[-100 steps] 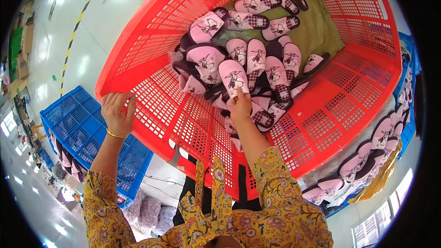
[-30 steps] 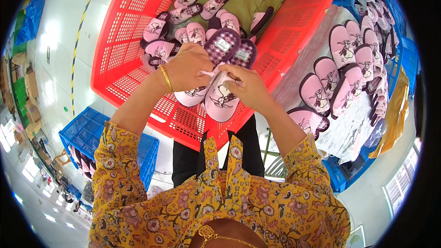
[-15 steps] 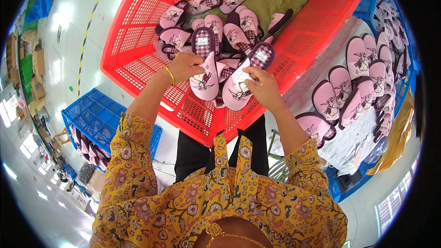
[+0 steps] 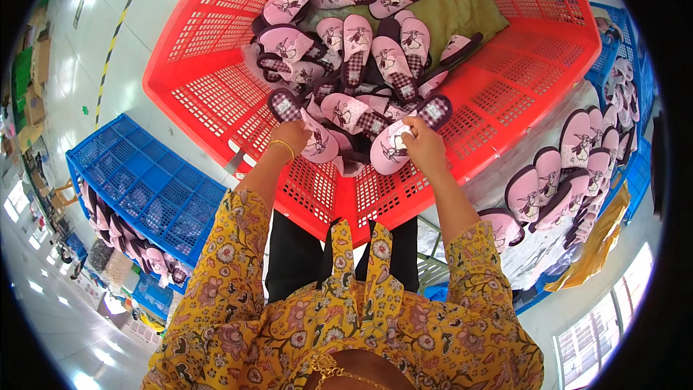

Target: The person sits on the floor and removes paper tags from pink slippers, then transfers them from a red basket to a blue basket. The person handles the slippers one at a time, placing them into the blue basket.

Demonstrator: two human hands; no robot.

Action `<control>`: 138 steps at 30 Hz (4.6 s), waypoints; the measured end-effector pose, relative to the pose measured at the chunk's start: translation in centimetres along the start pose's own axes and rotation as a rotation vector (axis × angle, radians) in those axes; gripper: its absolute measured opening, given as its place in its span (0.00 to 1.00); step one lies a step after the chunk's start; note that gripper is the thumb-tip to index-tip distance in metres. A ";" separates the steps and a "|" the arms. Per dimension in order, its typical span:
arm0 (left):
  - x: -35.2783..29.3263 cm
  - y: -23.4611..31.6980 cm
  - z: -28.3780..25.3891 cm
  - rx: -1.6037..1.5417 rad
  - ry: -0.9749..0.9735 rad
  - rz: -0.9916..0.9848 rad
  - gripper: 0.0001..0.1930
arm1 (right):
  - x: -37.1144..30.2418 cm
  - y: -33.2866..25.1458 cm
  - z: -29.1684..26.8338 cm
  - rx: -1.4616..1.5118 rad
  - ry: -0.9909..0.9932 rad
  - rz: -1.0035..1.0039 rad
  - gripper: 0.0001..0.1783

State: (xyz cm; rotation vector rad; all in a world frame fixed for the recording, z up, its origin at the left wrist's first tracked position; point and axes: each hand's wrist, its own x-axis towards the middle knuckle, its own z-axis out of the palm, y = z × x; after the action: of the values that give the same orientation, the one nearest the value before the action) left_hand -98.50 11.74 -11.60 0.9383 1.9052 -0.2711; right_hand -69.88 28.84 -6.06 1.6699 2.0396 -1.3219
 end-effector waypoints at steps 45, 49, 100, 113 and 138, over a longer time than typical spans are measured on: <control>16.7 13.4 13.7 0.276 -0.147 0.445 0.11 | 7.7 -2.9 -2.3 1.579 0.384 0.175 0.14; 15.5 12.9 14.5 0.293 -0.344 0.326 0.13 | 7.3 -2.8 -2.8 1.649 0.340 0.137 0.14; 7.6 7.0 -8.6 -0.482 -0.053 0.731 0.08 | 6.2 -1.2 -5.4 0.400 0.066 -0.266 0.12; 4.7 8.5 -7.3 -0.308 0.174 0.778 0.09 | 5.5 -3.2 -0.4 -0.038 -0.197 -0.540 0.13; 11.5 4.5 -33.9 0.202 1.046 0.158 0.32 | 10.5 1.2 9.2 0.393 0.078 0.062 0.19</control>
State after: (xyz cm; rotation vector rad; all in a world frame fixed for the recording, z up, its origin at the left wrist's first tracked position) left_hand -120.57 38.87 -2.82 1.5464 2.7426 0.1800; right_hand -75.89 29.40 -18.64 1.9508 1.8355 -1.7491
